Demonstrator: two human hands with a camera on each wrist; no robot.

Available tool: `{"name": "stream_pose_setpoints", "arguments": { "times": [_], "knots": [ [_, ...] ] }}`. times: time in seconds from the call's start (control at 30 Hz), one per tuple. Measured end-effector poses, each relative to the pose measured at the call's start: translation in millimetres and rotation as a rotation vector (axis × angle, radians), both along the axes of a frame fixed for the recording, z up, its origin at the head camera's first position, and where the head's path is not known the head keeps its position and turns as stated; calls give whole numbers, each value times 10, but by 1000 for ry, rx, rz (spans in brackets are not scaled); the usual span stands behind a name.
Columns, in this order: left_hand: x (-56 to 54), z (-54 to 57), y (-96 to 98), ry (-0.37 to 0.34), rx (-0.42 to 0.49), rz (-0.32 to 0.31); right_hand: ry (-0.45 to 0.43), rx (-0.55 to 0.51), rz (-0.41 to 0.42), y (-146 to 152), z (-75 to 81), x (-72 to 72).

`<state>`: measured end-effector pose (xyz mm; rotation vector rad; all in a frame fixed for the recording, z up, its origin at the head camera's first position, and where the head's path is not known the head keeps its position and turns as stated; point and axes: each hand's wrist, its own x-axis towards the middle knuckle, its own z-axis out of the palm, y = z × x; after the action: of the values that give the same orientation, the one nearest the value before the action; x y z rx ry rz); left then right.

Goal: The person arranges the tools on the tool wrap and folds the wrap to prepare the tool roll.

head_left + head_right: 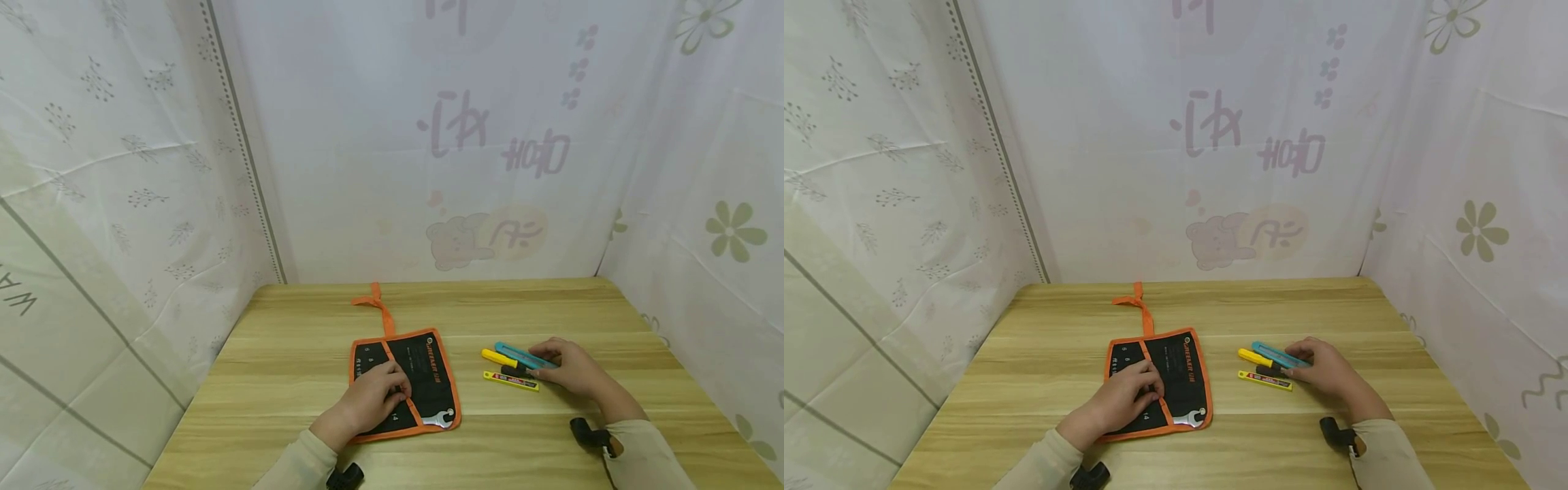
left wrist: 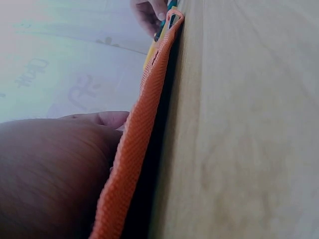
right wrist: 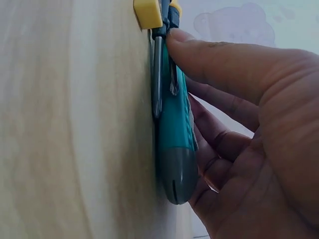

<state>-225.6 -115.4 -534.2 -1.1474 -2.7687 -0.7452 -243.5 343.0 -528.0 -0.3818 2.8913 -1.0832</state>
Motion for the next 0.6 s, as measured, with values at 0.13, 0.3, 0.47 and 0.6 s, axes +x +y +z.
{"name": "stream_pose_setpoints", "arguments": {
  "times": [0.13, 0.3, 0.47, 0.6],
  "knots": [
    [3, 2, -2, 5, -4, -2, -13, 12, -11, 15, -8, -2],
    [6, 10, -3, 9, -7, -2, -24, 27, -21, 21, 0, 6],
    [9, 13, -8, 10, -9, 3, -32, 27, -34, 17, -1, 0],
    [2, 3, -8, 11, -5, 1, -41, 28, -48, 16, -9, -5]
  ]
}}
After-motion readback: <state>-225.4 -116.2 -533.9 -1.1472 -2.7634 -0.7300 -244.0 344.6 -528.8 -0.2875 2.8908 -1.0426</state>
